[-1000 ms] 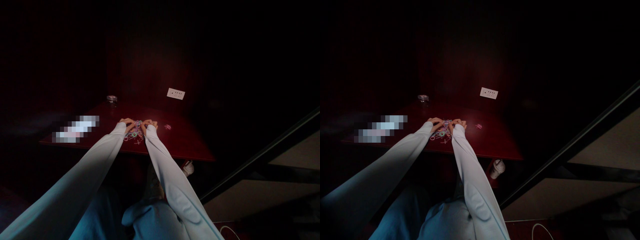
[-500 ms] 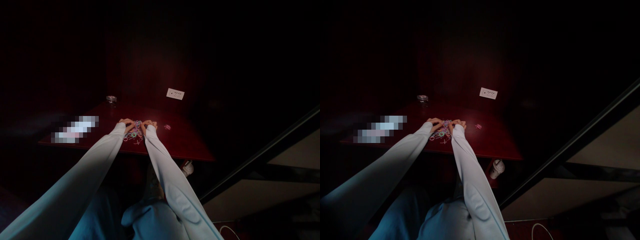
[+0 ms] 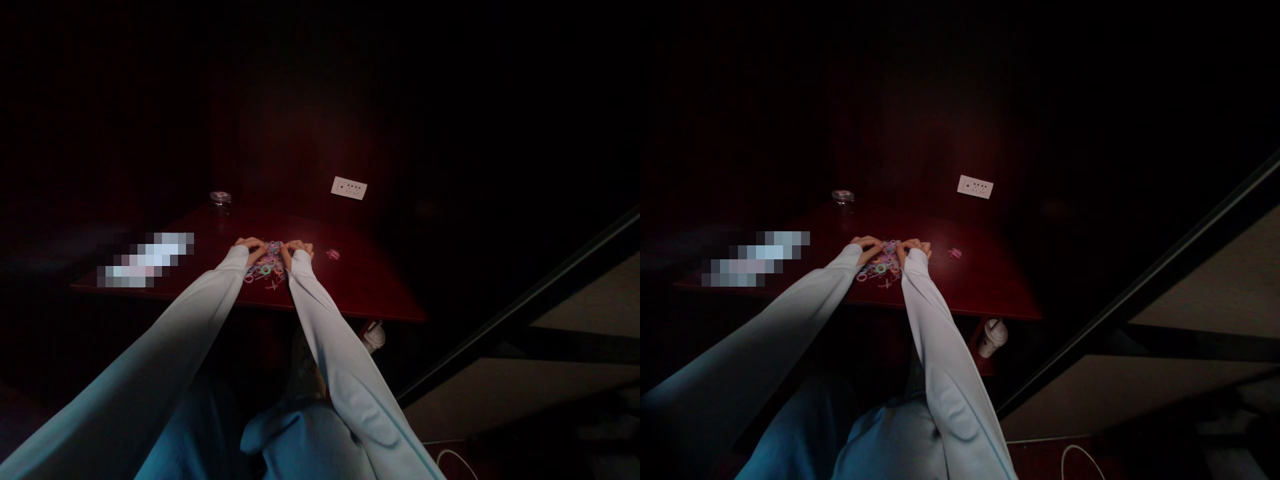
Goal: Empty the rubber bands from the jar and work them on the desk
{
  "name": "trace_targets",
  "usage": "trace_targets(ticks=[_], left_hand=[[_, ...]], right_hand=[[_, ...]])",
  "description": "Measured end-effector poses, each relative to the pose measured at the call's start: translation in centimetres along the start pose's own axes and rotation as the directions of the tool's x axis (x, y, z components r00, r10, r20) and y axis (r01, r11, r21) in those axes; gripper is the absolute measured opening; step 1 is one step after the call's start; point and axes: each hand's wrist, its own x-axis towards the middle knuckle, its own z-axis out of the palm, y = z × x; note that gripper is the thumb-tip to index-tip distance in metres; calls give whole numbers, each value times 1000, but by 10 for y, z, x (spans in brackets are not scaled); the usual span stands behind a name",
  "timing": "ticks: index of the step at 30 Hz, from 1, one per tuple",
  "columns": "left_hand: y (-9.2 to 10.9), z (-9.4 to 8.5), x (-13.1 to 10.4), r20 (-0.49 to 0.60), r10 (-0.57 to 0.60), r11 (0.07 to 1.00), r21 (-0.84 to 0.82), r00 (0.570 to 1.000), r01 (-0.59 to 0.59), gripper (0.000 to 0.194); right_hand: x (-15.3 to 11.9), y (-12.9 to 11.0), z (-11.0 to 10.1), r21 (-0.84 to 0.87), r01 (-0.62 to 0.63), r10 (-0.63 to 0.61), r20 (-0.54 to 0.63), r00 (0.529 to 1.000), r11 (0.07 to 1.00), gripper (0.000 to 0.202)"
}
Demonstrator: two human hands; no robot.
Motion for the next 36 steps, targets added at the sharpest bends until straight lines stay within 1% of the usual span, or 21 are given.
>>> trace_targets(ticks=[3, 5, 6, 8, 10, 11, 12, 13, 14, 18, 22, 23, 24, 26, 28, 30, 32, 34, 36], left_hand=[[-3, 0, 0, -31, 3, 999, -32, 1000, -4, 31], [-5, 0, 0, -47, 5, 999, -44, 999, -8, 31], [-5, 0, 0, -53, 5, 999, -46, 999, -7, 31], [-4, -1, 0, -65, -1, 999, -47, 998, -2, 32], [-3, -2, -1, -66, -10, 999, -49, 998, 7, 33], [-2, -3, -1, -59, -16, 999, -48, 998, 13, 33], [-1, -4, -1, -49, -23, 999, -44, 999, 20, 33], [1, -5, -2, -40, -30, 999, -38, 999, 29, 33], [2, -5, -2, -35, -39, 999, -32, 999, 38, 33], [7, -7, -3, -34, -61, 998, -28, 998, 60, 32], [8, -5, -4, -44, -60, 997, -41, 997, 58, 33], [7, -4, -3, -55, -60, 997, -47, 997, 57, 33], [6, -4, -3, -66, -61, 997, -53, 996, 58, 34], [4, -2, -2, -90, -65, 996, -70, 994, 59, 35], [4, -2, 0, -111, -78, 994, -88, 991, 68, 36], [7, -4, 1, -135, -92, 991, -104, 987, 79, 39], [11, -6, 1, -166, -96, 990, -121, 982, 76, 41], [16, -8, 1, -210, -95, 988, -136, 973, 67, 44], [19, -11, 0, -249, -113, 982, -175, 962, 70, 52]], right_hand=[[9, 11, -4, -9, -77, 75, -110, 991, 997, 30], [17, 25, -16, -10, -157, 152, -200, 968, 988, 31], [19, 33, -24, -12, -201, 191, -248, 950, 980, 31], [23, 51, -43, -28, -282, 251, -373, 893, 959, 33], [23, 67, -62, -55, -377, 314, -451, 836, 925, 34], [23, 74, -70, -66, -420, 343, -471, 813, 905, 35], [23, 79, -76, -78, -452, 366, -472, 802, 889, 35], [23, 82, -80, -95, -475, 382, -467, 797, 875, 36], [23, 85, -83, -118, -484, 387, -454, 803, 867, 37], [21, 85, -83, -183, -481, 373, -424, 826, 857, 35], [21, 83, -82, -182, -490, 357, -483, 799, 852, 30], [21, 82, -82, -188, -486, 349, -485, 802, 853, 30], [21, 80, -83, -203, -473, 337, -473, 814, 857, 31], [21, 76, -83, -261, -418, 297, -399, 868, 870, 34], [19, 70, -82, -338, -331, 240, -282, 929, 881, 38], [17, 63, -79, -414, -216, 161, -164, 973, 884, 40], [13, 55, -75, -481, -79, 59, -56, 997, 873, 41], [8, 50, -72, -530, 45, -36, 27, 999, 847, 41], [5, 47, -71, -552, 115, -89, 73, 993, 826, 43]])
